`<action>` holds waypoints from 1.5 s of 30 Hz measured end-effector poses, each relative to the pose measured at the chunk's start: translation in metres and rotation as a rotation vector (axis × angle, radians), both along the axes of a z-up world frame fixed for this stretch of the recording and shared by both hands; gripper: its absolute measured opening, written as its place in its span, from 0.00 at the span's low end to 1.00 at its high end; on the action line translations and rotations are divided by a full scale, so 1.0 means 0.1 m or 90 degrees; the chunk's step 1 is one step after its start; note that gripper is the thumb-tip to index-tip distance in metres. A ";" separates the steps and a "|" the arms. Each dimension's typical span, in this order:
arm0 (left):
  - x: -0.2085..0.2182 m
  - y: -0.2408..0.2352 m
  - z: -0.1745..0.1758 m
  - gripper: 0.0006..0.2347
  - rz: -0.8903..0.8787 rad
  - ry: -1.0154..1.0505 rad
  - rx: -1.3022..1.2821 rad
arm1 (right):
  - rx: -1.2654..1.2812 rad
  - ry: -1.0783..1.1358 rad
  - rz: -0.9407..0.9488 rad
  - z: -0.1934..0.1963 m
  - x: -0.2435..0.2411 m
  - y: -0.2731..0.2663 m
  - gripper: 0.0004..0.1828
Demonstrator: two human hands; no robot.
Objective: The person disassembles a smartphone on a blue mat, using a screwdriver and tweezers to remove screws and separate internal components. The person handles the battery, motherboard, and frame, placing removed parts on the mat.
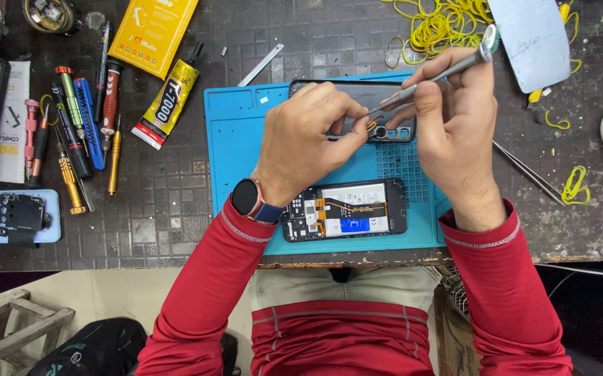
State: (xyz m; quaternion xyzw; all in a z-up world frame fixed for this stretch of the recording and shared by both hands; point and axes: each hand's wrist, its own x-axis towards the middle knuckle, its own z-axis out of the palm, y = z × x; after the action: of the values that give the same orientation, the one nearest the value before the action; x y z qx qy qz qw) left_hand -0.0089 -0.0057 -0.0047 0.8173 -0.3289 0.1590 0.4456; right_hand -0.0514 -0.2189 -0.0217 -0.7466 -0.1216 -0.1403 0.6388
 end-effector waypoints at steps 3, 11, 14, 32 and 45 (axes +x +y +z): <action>-0.01 -0.01 0.01 0.04 -0.001 0.000 0.001 | -0.009 -0.005 -0.008 0.00 -0.01 0.00 0.10; -0.03 -0.02 0.03 0.04 -0.012 0.082 -0.028 | 0.008 -0.012 -0.010 -0.01 -0.01 -0.01 0.08; -0.02 -0.01 0.04 0.03 -0.015 0.096 -0.040 | 0.017 -0.008 -0.026 0.01 0.01 -0.02 0.07; -0.02 -0.02 0.07 0.05 -0.048 0.067 -0.027 | 0.125 0.028 0.027 0.05 -0.01 -0.04 0.05; -0.06 -0.02 0.23 0.03 -0.082 0.108 -0.024 | 0.086 0.082 -0.008 0.17 0.03 0.09 0.05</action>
State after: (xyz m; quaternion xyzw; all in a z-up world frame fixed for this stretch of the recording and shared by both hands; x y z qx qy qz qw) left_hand -0.0146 -0.0074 0.0182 0.7965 -0.3391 0.0662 0.4962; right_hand -0.0485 -0.2097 -0.0042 -0.7102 -0.0659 -0.1034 0.6933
